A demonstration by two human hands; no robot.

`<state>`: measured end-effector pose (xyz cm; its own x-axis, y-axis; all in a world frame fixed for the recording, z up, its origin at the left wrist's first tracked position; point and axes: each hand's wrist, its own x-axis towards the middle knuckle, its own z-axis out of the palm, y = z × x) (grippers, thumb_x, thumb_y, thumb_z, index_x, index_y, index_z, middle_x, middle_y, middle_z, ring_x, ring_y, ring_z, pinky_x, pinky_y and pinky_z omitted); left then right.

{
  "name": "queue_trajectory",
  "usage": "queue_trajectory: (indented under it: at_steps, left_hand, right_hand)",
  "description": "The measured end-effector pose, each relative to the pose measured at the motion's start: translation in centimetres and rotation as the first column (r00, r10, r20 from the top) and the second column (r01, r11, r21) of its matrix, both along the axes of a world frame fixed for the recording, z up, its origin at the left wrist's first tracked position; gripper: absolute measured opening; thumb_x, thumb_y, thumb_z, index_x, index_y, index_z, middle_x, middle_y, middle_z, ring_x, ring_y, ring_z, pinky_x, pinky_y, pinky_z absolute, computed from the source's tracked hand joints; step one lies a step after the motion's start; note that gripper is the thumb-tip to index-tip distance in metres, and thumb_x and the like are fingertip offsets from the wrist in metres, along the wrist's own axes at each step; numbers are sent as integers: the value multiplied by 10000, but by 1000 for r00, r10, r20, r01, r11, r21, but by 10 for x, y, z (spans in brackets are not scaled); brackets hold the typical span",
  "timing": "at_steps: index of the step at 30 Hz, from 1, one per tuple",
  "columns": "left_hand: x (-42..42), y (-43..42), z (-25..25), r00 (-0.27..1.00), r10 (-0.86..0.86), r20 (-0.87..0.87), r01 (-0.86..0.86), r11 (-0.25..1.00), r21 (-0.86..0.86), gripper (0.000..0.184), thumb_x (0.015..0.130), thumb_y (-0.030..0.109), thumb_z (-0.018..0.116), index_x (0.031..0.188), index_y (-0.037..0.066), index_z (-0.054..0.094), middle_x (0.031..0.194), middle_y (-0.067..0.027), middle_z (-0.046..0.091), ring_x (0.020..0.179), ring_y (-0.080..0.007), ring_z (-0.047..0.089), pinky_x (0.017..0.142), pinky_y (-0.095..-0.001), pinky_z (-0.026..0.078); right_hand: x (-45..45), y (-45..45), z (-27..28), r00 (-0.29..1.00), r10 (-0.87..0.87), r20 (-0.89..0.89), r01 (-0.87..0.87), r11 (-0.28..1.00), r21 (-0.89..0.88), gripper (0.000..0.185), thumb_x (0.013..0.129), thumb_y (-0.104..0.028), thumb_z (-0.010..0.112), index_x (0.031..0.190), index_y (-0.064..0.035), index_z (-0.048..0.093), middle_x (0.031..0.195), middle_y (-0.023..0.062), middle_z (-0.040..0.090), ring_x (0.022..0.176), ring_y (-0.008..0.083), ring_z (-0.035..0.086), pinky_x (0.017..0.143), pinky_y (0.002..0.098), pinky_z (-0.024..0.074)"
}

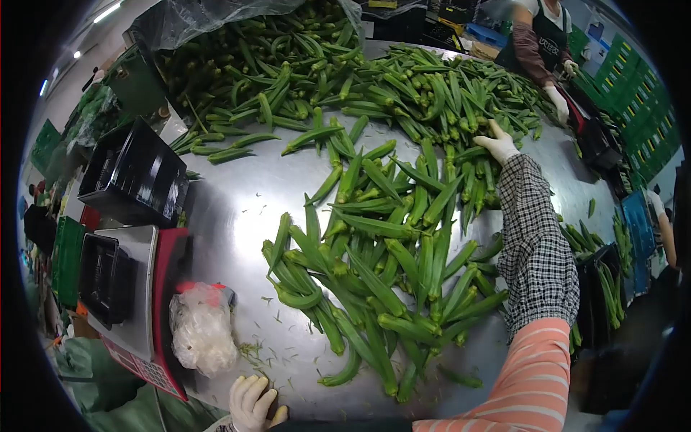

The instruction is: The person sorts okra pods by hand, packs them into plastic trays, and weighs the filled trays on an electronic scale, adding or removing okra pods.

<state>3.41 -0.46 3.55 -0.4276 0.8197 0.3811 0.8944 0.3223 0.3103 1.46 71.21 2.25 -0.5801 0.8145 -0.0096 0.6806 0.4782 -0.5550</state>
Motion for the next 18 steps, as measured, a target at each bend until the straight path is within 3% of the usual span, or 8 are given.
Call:
queue_trajectory:
  at_steps: [3,4,5,7,10,11,15,18]
  left_hand:
    - [2,0,1,1000,14,-1,-14,1000,-18,397,674,127,692,1040,22,579,1143,-189,556,1067,-370,526,929,-498,403]
    - [3,0,1,1000,17,-3,-17,1000,-22,405,672,131,695,1045,26,579,1150,-185,554,1073,-369,522,935,-499,398]
    - [5,-1,0,1000,20,-6,-20,999,-26,412,670,136,698,1050,29,579,1156,-181,552,1079,-368,519,941,-499,393]
    - [4,-4,-7,999,7,-32,-8,999,-39,459,615,154,698,1038,44,559,1132,-178,544,1047,-372,518,924,-500,391]
    - [4,-6,-10,998,0,-67,-1,1000,-22,460,594,184,696,1012,49,556,1104,-174,545,1011,-371,525,903,-500,397]
    - [4,-6,-9,997,-3,-79,2,1000,-13,450,597,194,694,1002,48,560,1097,-172,548,1000,-370,529,897,-500,401]
    - [5,-6,-6,999,-3,-45,4,1000,10,431,621,173,695,1006,38,556,1091,-170,547,1018,-359,516,890,-488,402]
    - [6,-6,-4,998,-26,-53,28,999,47,441,606,141,689,1007,21,548,1102,-182,542,1016,-381,509,883,-485,405]
  right_hand:
    - [-4,-2,-16,972,229,-54,-223,969,103,881,632,-451,683,1391,-152,350,1415,294,216,1276,383,336,1064,388,286]
    - [-5,-55,17,983,148,109,-158,983,91,865,625,-448,689,1381,-174,371,1422,301,199,1292,395,311,1069,382,280]
    - [-6,-89,32,986,137,92,-141,989,40,805,653,-407,688,1355,-132,408,1380,331,249,1307,417,250,1083,395,241]
    - [-13,-109,32,963,245,108,-246,969,-5,800,659,-393,685,1372,-184,389,1387,325,250,1306,405,263,1086,384,239]
    - [-20,-157,49,918,359,168,-342,932,-119,803,647,-363,659,1385,-268,358,1403,268,248,1235,380,395,1040,364,338]
    - [-19,-172,56,903,399,159,-370,911,-181,787,656,-344,654,1383,-278,360,1407,267,245,1227,377,404,1038,366,340]
    - [-6,-222,59,784,604,144,-585,796,-155,760,675,-296,640,1382,-278,361,1418,243,256,1253,362,373,1038,364,327]
    - [0,-252,45,628,775,72,-767,632,-115,728,697,-263,614,1381,-267,364,1409,196,322,1275,315,363,1058,348,293]
